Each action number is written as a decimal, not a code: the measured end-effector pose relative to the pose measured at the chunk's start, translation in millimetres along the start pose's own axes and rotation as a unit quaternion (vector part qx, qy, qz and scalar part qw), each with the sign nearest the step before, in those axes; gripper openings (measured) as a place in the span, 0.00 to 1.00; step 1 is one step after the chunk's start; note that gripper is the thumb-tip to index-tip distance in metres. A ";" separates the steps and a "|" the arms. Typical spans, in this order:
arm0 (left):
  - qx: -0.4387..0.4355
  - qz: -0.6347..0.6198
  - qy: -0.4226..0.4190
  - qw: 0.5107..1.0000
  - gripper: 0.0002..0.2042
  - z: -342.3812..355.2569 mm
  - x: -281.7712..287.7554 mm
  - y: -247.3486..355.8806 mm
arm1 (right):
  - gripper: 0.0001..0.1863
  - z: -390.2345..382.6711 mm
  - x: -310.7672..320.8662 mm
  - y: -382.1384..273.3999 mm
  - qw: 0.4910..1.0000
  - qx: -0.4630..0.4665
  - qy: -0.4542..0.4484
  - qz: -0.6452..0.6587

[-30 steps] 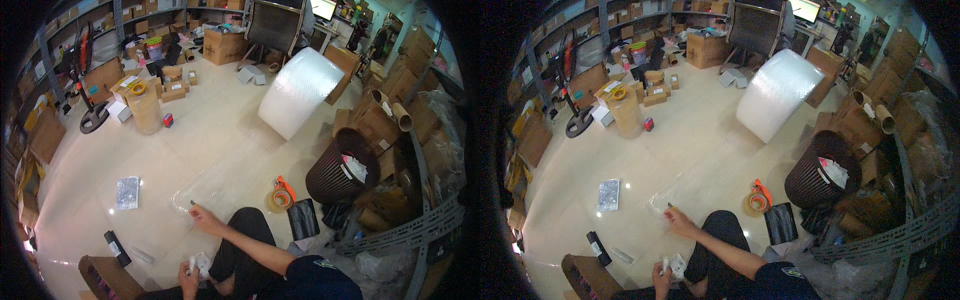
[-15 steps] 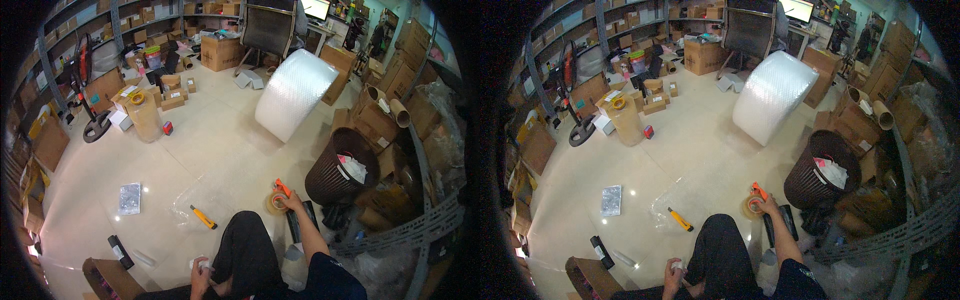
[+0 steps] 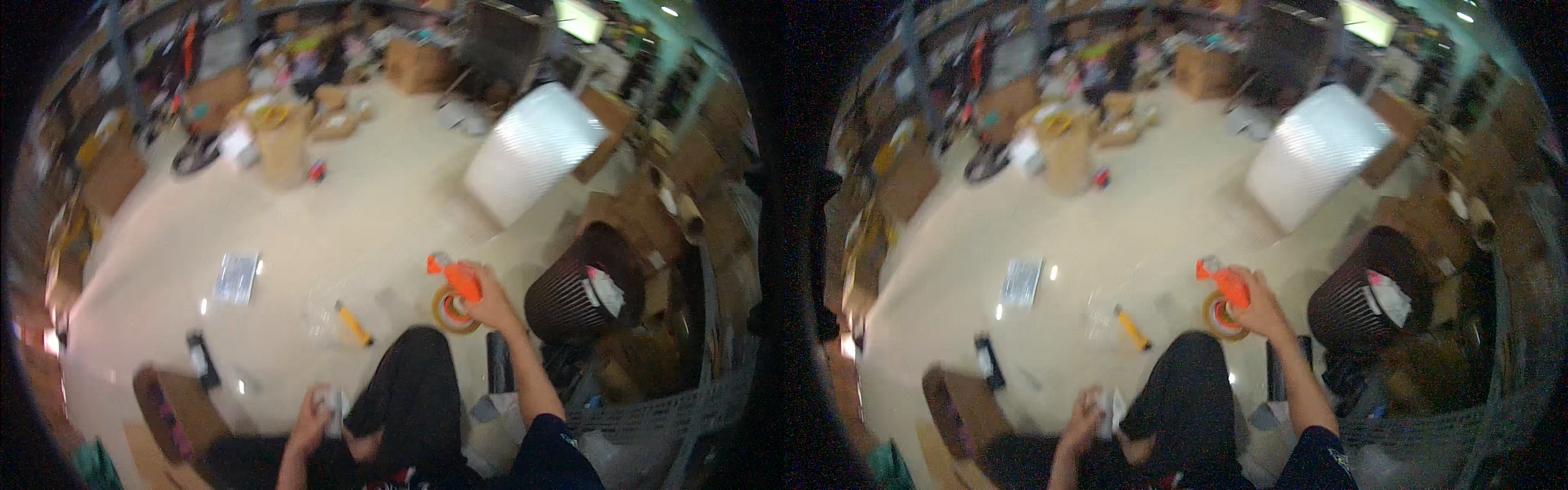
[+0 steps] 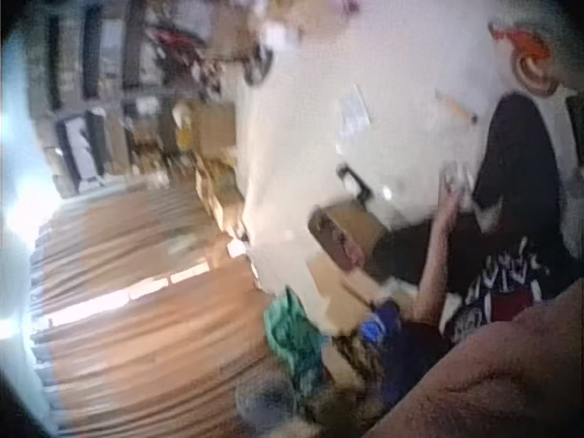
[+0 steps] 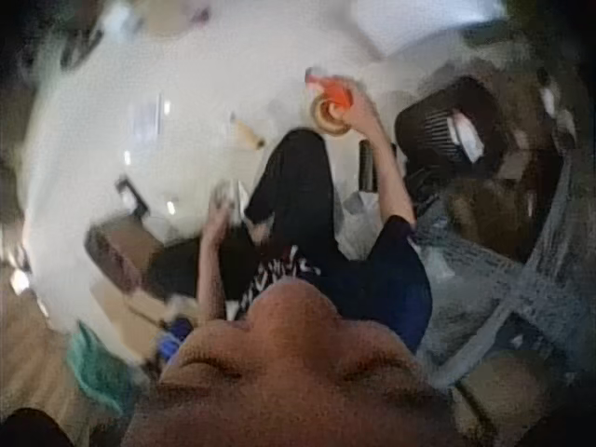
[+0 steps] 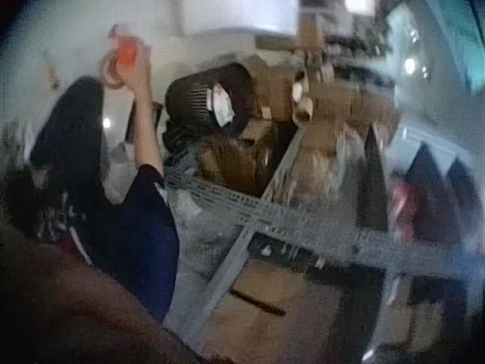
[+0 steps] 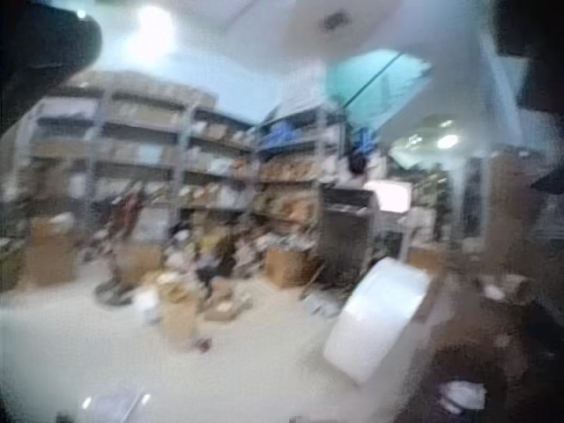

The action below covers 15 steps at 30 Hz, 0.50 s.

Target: The person sits on the floor and packs small items into black poly mailers. They wrap items in bubble wrap, place them inside the mailers, seal the bags, and affix shipping labels to the outside. The process is repeated for several items.

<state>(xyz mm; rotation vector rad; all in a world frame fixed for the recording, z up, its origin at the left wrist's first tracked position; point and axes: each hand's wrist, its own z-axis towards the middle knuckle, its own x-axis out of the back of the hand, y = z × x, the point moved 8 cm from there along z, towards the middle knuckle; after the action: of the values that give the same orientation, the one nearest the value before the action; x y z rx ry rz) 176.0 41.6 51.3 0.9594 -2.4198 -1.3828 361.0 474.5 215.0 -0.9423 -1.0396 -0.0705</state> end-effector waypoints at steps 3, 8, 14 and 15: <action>-0.064 -0.043 -0.017 0.997 0.35 3.0 6.4 19.1 | 0.41 -11.9 -26.5 -80.9 0.991 0.086 -0.092 0.043; -0.151 -0.071 -0.036 0.985 0.33 -4.1 27.4 48.6 | 0.44 -64.2 -98.5 -173.7 0.954 0.166 -0.241 0.066; -0.128 0.028 -0.066 0.989 0.41 -28.1 41.8 72.0 | 0.45 -96.1 -145.6 -221.3 0.917 0.236 -0.321 0.014; -0.118 0.050 -0.063 0.990 0.42 -30.8 43.3 72.7 | 0.46 -101.4 -150.5 -228.1 0.908 0.263 -0.327 -0.003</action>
<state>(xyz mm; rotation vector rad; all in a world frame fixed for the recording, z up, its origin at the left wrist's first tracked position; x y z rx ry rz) 124.9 18.9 121.9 0.7037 -2.2855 -1.6911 244.9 207.5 227.8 -0.4580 -1.5762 0.5351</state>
